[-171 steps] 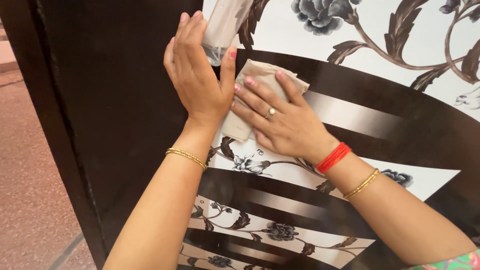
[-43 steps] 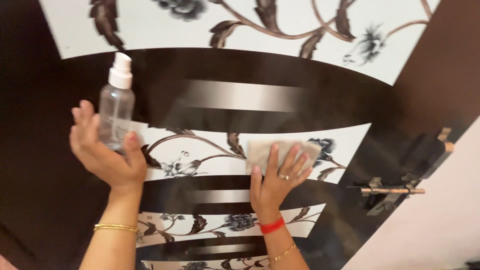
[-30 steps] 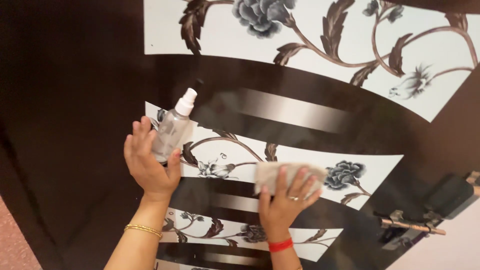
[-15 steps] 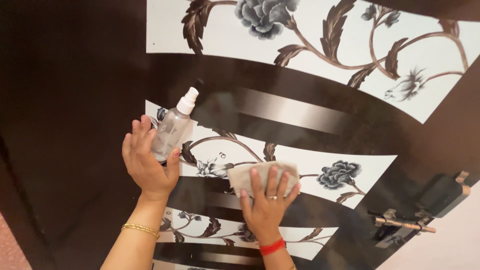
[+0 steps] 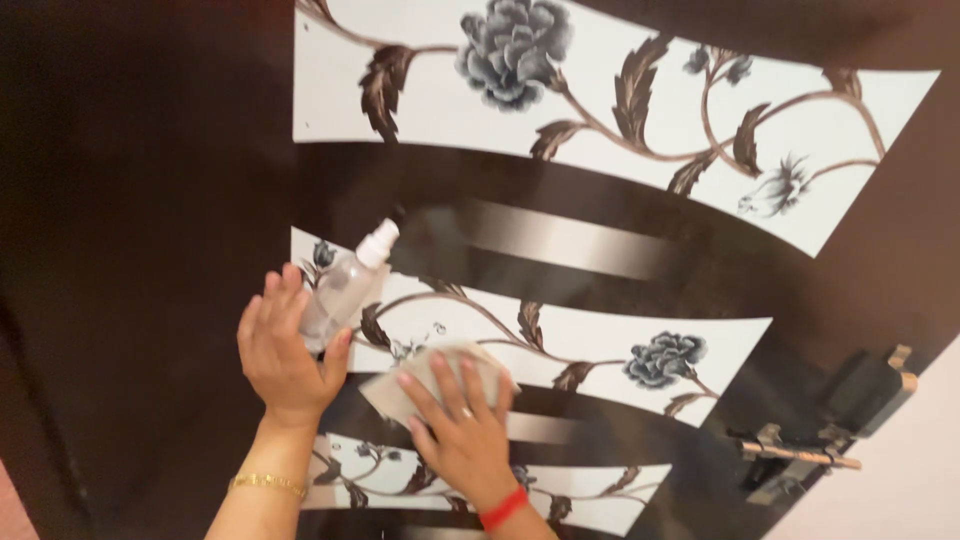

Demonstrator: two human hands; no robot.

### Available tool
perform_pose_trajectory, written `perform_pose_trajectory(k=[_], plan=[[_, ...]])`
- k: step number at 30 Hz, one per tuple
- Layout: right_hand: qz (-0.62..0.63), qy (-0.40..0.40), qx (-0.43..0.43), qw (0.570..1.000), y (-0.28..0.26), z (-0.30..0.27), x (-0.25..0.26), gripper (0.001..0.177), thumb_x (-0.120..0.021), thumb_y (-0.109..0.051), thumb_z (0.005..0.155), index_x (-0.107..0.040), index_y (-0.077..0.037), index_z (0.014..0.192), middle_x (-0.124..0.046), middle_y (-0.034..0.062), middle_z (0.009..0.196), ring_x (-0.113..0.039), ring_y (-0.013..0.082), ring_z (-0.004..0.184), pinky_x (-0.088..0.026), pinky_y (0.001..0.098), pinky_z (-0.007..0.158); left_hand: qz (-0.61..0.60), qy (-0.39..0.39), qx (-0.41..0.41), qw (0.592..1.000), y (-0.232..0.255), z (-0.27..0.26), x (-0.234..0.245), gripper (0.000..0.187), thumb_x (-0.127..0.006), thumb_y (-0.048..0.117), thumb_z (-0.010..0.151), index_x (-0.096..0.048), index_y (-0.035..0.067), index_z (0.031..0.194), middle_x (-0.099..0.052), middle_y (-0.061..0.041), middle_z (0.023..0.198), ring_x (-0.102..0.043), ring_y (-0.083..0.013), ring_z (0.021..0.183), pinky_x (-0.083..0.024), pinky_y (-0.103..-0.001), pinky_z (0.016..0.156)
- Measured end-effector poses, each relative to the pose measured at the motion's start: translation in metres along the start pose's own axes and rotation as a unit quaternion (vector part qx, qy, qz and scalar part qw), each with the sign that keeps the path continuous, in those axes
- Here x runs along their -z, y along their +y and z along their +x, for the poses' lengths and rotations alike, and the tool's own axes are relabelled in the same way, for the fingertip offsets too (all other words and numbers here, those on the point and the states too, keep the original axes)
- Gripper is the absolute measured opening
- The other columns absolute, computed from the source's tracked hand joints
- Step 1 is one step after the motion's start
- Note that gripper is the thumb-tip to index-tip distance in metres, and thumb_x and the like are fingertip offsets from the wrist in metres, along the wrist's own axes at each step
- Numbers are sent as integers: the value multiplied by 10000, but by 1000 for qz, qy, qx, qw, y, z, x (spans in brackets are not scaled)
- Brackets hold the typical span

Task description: The person sprays a clear liquid onto a dark brown door with floral decals and wipes the surface with a cloth. They repeatedly spray and wipe different sections of the door, focusing on both the decals and the surrounding areas.

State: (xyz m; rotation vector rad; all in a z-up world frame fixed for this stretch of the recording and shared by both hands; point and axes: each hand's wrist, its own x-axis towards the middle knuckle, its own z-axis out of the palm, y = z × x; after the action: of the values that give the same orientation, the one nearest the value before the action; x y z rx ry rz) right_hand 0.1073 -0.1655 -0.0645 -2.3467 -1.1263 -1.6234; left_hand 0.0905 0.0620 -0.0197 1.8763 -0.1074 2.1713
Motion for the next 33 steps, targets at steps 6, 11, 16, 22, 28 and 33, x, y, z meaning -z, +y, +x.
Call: perform_pose_trajectory(k=[6, 11, 16, 22, 28, 33], plan=[[-24, 90, -129, 987, 29, 7, 0, 618, -612, -431, 933, -502, -244, 1512, -225, 144, 1680, -88, 395, 1564, 23, 703, 1191, -20, 0, 0, 1000, -5, -3, -1, 470, -608, 370, 1022, -512, 22, 1322, -603, -200, 1455, -544, -372, 1404, -378, -498, 1177], [-27, 109, -137, 984, 23, 69, 4, 598, -598, -458, 987, -494, -270, 1545, -212, 139, 1701, -74, 393, 1581, 39, 678, 1218, -63, 5, 17, 998, -6, -6, 0, 496, -538, 427, 1060, -478, 28, 1349, -607, -204, 1451, -534, -377, 1421, -360, -497, 1219], [-28, 109, -65, 992, -2, 114, 10, 594, -608, -468, 1018, -478, -309, 1576, -239, 100, 1711, -104, 345, 1600, 36, 640, 1247, -113, 23, 32, 993, -7, -6, -1, 518, -473, 488, 1097, -433, 34, 1343, -621, -205, 1442, -536, -373, 1445, -350, -475, 1253], [33, 76, 4, 997, -24, 126, 3, 509, -665, -440, 966, -590, -285, 1445, -294, 58, 1695, -163, 304, 1594, -5, 653, 1248, -127, 23, 43, 991, -8, -8, -2, 516, -491, 488, 1091, -445, 31, 1325, -634, -219, 1414, -538, -388, 1434, -342, -477, 1258], [55, 58, 62, 995, -39, 109, -9, 359, -687, -369, 950, -686, -233, 1283, -394, 5, 1647, -253, 227, 1587, -78, 618, 1278, -149, 25, 56, 987, -9, -10, -1, 539, -474, 509, 1088, -458, 26, 1325, -617, -238, 1427, -551, -404, 1429, -361, -484, 1265], [49, 30, 81, 995, -43, 87, -10, 438, -683, -366, 945, -657, -247, 1366, -406, -13, 1638, -286, 197, 1565, -88, 572, 1276, -135, 5, 64, 989, -5, -15, 14, 530, -496, 474, 1080, -493, -2, 1312, -634, -252, 1395, -577, -421, 1388, -403, -494, 1231]])
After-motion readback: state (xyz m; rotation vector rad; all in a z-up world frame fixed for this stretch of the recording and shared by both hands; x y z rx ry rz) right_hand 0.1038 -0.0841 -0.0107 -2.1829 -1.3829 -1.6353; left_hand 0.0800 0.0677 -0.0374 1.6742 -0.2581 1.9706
